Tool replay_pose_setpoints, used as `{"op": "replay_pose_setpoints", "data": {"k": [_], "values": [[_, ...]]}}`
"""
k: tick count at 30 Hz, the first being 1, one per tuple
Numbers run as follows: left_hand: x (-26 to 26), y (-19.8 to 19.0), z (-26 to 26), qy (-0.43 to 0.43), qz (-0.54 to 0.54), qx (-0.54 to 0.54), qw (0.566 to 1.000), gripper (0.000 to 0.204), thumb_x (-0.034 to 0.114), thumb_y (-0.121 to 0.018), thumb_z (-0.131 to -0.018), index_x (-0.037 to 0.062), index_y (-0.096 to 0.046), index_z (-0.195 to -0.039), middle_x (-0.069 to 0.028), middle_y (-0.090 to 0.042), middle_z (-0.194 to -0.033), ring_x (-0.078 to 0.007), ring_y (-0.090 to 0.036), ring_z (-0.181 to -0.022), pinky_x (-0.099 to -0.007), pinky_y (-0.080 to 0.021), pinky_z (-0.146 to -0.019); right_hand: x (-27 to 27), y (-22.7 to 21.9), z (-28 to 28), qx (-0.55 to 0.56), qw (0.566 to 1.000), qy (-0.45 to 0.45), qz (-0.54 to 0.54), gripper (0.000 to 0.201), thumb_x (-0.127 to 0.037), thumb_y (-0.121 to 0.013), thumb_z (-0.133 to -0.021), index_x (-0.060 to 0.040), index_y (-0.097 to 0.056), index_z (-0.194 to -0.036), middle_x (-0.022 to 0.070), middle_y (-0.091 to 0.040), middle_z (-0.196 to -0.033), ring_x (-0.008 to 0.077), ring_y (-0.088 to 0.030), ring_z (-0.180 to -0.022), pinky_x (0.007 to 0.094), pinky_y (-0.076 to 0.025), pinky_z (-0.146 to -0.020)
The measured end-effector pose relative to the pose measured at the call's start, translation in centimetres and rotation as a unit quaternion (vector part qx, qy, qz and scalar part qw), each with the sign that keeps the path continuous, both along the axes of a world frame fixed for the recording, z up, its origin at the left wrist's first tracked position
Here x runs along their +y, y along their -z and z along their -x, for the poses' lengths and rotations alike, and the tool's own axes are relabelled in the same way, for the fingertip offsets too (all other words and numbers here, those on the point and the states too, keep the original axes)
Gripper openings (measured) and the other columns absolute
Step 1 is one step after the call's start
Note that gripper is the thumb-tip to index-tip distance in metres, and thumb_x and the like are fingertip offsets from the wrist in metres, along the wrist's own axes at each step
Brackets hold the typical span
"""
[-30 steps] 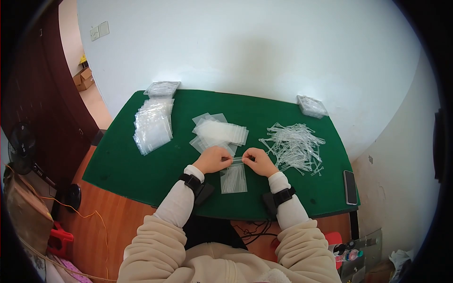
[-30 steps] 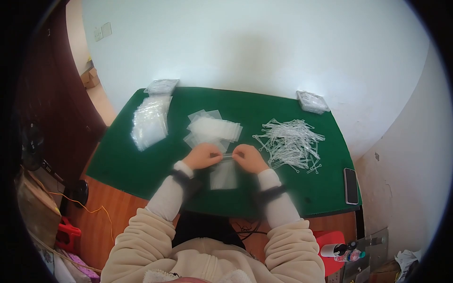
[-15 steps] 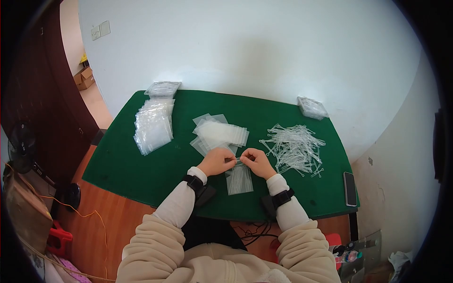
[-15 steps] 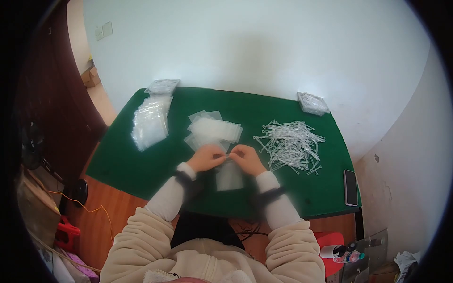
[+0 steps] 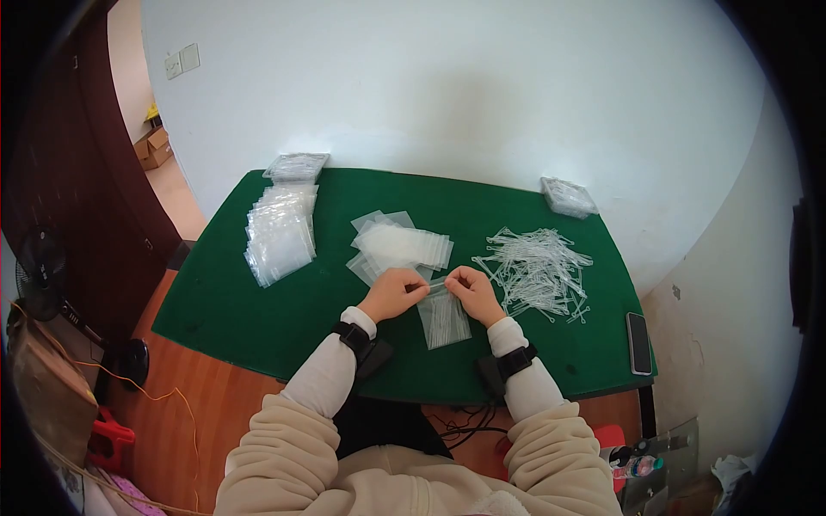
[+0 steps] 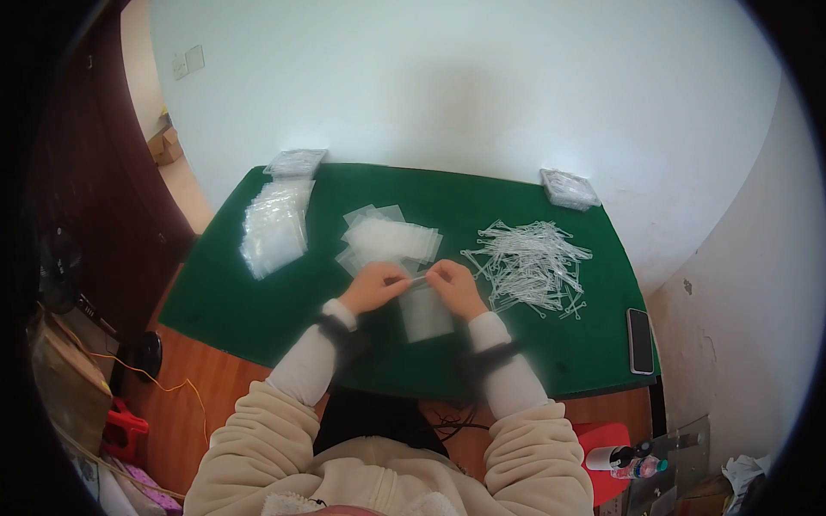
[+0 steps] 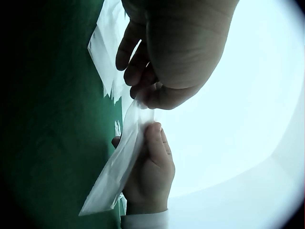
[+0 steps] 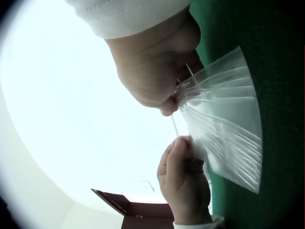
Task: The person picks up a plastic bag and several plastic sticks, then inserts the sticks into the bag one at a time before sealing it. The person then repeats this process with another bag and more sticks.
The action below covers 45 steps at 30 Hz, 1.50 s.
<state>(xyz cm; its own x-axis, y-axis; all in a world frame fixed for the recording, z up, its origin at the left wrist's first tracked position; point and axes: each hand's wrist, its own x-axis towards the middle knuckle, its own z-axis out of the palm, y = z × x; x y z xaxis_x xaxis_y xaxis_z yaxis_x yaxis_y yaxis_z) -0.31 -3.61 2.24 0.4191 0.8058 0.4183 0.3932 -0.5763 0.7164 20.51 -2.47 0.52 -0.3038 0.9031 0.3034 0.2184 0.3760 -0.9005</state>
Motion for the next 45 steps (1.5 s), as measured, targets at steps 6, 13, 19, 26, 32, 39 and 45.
{"op": "replay_pose_setpoints", "data": {"k": [6, 13, 19, 26, 32, 39, 45], "values": [[0.1, -0.2, 0.3, -0.016, -0.002, -0.007, 1.0, 0.019, 0.019, -0.063, -0.078, -0.0004, -0.063, -0.076, -0.0083, -0.059, -0.065, -0.0144, -0.052, -0.058, -0.0269, -0.041, -0.055, 0.3, 0.1, -0.2, 0.045, 0.998, 0.023, 0.022, 0.015, -0.017, -0.058, -0.083, -0.0023, -0.057, -0.081, -0.001, -0.055, -0.068, 0.0066, -0.05, -0.064, 0.0215, -0.041, -0.059], [-0.2, -0.8, 0.4, -0.029, 0.037, -0.043, 0.998, 0.017, 0.017, -0.062, -0.076, 0.0002, -0.062, -0.073, -0.0064, -0.059, -0.062, -0.0148, -0.053, -0.057, -0.0274, -0.042, -0.055, -0.3, -1.1, -0.4, 0.111, 0.99, 0.005, 0.091, 0.012, -0.015, -0.055, -0.086, -0.003, -0.057, -0.083, -0.0034, -0.054, -0.069, 0.004, -0.047, -0.062, 0.0189, -0.039, -0.056], [0.7, -0.3, 0.9, -0.041, 0.074, -0.109, 0.99, 0.011, 0.013, -0.062, -0.074, 0.0021, -0.063, -0.074, -0.0035, -0.06, -0.068, -0.0121, -0.052, -0.059, -0.0263, -0.041, -0.055, 0.2, -0.6, -1.1, 0.195, 0.972, -0.003, 0.128, 0.012, -0.016, -0.055, -0.086, -0.0037, -0.057, -0.084, -0.0041, -0.054, -0.069, 0.0028, -0.046, -0.059, 0.0178, -0.037, -0.054], [-1.4, -2.1, -1.0, 0.087, 0.003, -0.119, 0.989, 0.011, 0.009, -0.065, -0.073, 0.0064, -0.067, -0.084, -0.0072, -0.054, -0.111, -0.0176, -0.05, -0.098, -0.0287, -0.042, -0.078, -0.9, -0.9, 0.3, 0.166, 0.959, -0.117, 0.197, 0.01, -0.015, -0.053, -0.089, -0.0048, -0.055, -0.089, -0.0021, -0.054, -0.076, 0.0039, -0.05, -0.06, 0.0176, -0.043, -0.054], [-1.1, -1.9, -0.4, 0.156, -0.037, -0.073, 0.984, 0.013, 0.009, -0.067, -0.073, 0.0075, -0.067, -0.087, -0.0083, -0.049, -0.12, -0.0206, -0.044, -0.111, -0.0308, -0.038, -0.089, -1.0, -0.5, 0.7, 0.117, 0.96, -0.144, 0.208, 0.014, -0.017, -0.054, -0.088, -0.0039, -0.056, -0.093, 0.0002, -0.057, -0.079, 0.0055, -0.052, -0.063, 0.0186, -0.044, -0.053], [-0.8, -2.0, 0.1, 0.191, 0.024, -0.16, 0.968, 0.01, 0.008, -0.065, -0.077, 0.0045, -0.067, -0.086, -0.0077, -0.059, -0.103, -0.0196, -0.054, -0.097, -0.029, -0.042, -0.082, -1.7, -1.7, 1.0, 0.134, 0.966, -0.089, 0.201, 0.018, -0.018, -0.056, -0.085, -0.0025, -0.059, -0.093, 0.0006, -0.058, -0.08, 0.0069, -0.052, -0.066, 0.02, -0.042, -0.056], [-1.4, -2.3, 0.3, 0.126, 0.166, -0.108, 0.972, 0.012, 0.012, -0.061, -0.081, 0.0012, -0.064, -0.081, -0.0021, -0.061, -0.072, -0.0111, -0.056, -0.067, -0.0246, -0.044, -0.063, -0.6, -0.7, 0.7, 0.138, 0.968, -0.073, 0.195, 0.018, -0.019, -0.056, -0.085, -0.0018, -0.06, -0.09, 0.0004, -0.057, -0.074, 0.0077, -0.052, -0.063, 0.0201, -0.041, -0.054]]}}
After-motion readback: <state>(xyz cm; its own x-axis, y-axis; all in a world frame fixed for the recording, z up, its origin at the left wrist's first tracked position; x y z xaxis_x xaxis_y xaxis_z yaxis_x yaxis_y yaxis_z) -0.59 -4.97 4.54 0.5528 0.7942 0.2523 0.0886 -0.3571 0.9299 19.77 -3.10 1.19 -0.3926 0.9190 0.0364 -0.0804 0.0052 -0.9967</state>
